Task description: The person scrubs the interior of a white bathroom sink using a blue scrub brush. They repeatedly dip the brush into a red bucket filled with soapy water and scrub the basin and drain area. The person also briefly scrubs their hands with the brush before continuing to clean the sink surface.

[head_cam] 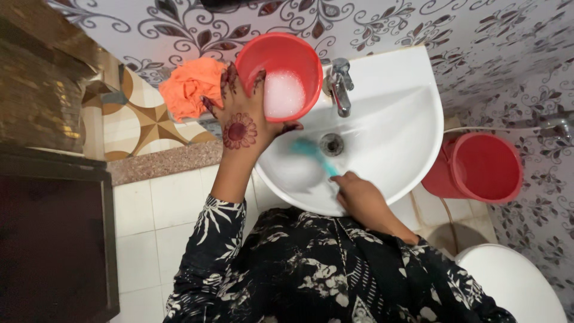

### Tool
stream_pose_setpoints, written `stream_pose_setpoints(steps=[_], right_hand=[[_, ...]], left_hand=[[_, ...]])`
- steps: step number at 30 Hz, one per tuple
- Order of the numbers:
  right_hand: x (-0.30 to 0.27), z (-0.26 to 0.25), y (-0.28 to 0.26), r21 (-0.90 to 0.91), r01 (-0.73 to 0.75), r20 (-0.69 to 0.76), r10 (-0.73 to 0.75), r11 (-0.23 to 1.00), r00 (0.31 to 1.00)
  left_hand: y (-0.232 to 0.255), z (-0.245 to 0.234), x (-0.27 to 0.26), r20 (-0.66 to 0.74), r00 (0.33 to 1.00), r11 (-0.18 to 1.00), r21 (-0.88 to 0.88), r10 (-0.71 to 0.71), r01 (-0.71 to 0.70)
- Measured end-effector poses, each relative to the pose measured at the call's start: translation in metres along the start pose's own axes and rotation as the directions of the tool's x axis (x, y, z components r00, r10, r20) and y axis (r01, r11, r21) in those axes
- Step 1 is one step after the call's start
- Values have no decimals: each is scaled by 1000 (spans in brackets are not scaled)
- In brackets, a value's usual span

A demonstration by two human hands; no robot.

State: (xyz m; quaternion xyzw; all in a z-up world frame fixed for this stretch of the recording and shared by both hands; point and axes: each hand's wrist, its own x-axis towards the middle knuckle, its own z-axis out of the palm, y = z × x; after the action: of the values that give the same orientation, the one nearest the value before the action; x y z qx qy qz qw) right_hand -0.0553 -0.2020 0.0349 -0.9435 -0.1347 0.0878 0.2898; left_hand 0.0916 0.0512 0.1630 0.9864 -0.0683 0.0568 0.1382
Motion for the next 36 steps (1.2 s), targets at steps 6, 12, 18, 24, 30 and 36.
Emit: stream_pose_setpoints(steps=[6, 12, 18, 24, 30, 36], right_hand=[[15, -16, 21, -74, -191, -49, 188, 979, 981], [2, -83, 62, -411, -509, -225, 457, 756, 861], [44, -20, 31, -44, -325, -32, 324, 945, 946], [25, -65, 59, -394, -430, -129, 414, 813, 901], [-3, -104, 75, -388, -557, -327, 455, 734, 828], [42, 9, 21, 235, -333, 27, 336, 913, 942]], left_hand=[[6, -2, 8, 4, 999, 997, -55, 50, -49], [13, -10, 13, 66, 998, 999, -52, 0, 4], [14, -5, 13, 37, 999, 1000, -22, -4, 5], [13, -2, 14, 56, 998, 1000, -11, -28, 28], [14, 1, 13, 65, 997, 998, 49, -46, 43], [13, 0, 16, 68, 997, 997, 59, -46, 41]])
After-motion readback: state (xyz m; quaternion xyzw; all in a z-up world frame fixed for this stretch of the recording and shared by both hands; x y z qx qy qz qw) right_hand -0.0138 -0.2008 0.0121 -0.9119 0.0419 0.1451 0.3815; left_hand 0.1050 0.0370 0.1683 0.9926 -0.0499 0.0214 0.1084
